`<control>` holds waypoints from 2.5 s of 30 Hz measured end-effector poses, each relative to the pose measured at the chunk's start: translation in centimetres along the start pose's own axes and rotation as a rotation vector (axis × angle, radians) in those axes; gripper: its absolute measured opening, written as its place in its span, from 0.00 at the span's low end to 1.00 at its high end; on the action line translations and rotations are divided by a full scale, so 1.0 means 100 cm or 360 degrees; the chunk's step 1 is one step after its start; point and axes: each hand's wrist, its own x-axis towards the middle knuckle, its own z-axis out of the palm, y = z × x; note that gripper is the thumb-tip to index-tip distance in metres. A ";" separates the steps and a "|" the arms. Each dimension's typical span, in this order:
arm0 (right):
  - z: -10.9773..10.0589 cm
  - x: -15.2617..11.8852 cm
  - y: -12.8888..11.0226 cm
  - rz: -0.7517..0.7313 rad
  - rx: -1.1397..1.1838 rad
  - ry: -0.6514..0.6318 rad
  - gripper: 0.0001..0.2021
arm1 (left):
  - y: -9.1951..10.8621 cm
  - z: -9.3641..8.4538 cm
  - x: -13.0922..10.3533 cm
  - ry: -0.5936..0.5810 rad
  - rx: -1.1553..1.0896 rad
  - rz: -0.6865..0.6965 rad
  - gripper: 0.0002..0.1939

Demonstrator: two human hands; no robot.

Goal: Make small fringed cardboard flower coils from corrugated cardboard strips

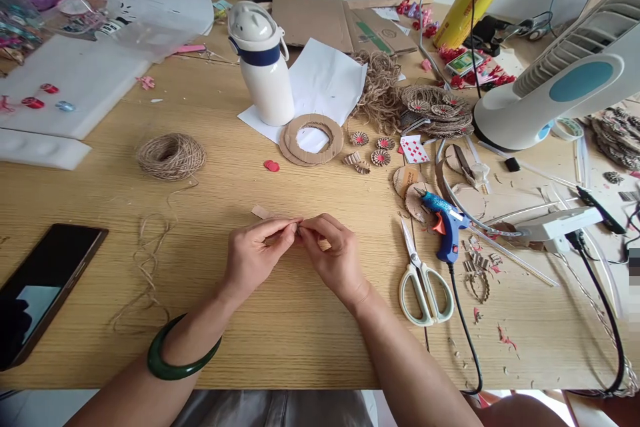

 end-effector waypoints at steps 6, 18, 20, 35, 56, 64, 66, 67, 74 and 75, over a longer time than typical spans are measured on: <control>0.001 0.001 0.000 0.0184 0.0141 0.0013 0.06 | -0.001 -0.002 0.002 -0.0074 -0.0004 0.0008 0.10; 0.003 -0.002 0.003 0.0055 -0.0036 0.0021 0.05 | -0.006 -0.001 0.002 -0.0040 0.0434 0.0330 0.09; 0.004 -0.002 0.002 0.0112 0.0036 0.0005 0.05 | -0.004 0.000 0.001 0.0026 0.0514 0.0373 0.08; 0.003 0.000 0.003 0.0273 0.0253 0.0142 0.05 | 0.001 0.003 -0.002 0.0190 -0.0033 0.0132 0.07; 0.001 0.000 0.000 -0.0239 -0.0170 0.0053 0.07 | -0.003 -0.001 0.001 0.0045 -0.0016 0.0093 0.04; 0.007 0.002 0.003 0.0489 0.0717 0.0091 0.06 | -0.001 0.004 -0.005 0.0151 -0.0173 -0.0156 0.03; 0.008 0.002 0.004 0.0546 0.0823 0.0123 0.07 | 0.000 0.006 -0.005 0.0145 -0.0327 -0.0270 0.04; 0.008 0.002 0.005 0.0553 0.0839 0.0141 0.07 | 0.000 0.006 -0.005 0.0134 -0.0406 -0.0316 0.05; 0.006 -0.001 0.007 0.0391 0.0588 0.0189 0.05 | 0.006 0.005 -0.003 0.0128 -0.0610 -0.0477 0.11; 0.006 -0.002 0.007 0.0354 0.0528 0.0177 0.05 | 0.006 0.004 -0.003 0.0091 -0.0586 -0.0489 0.11</control>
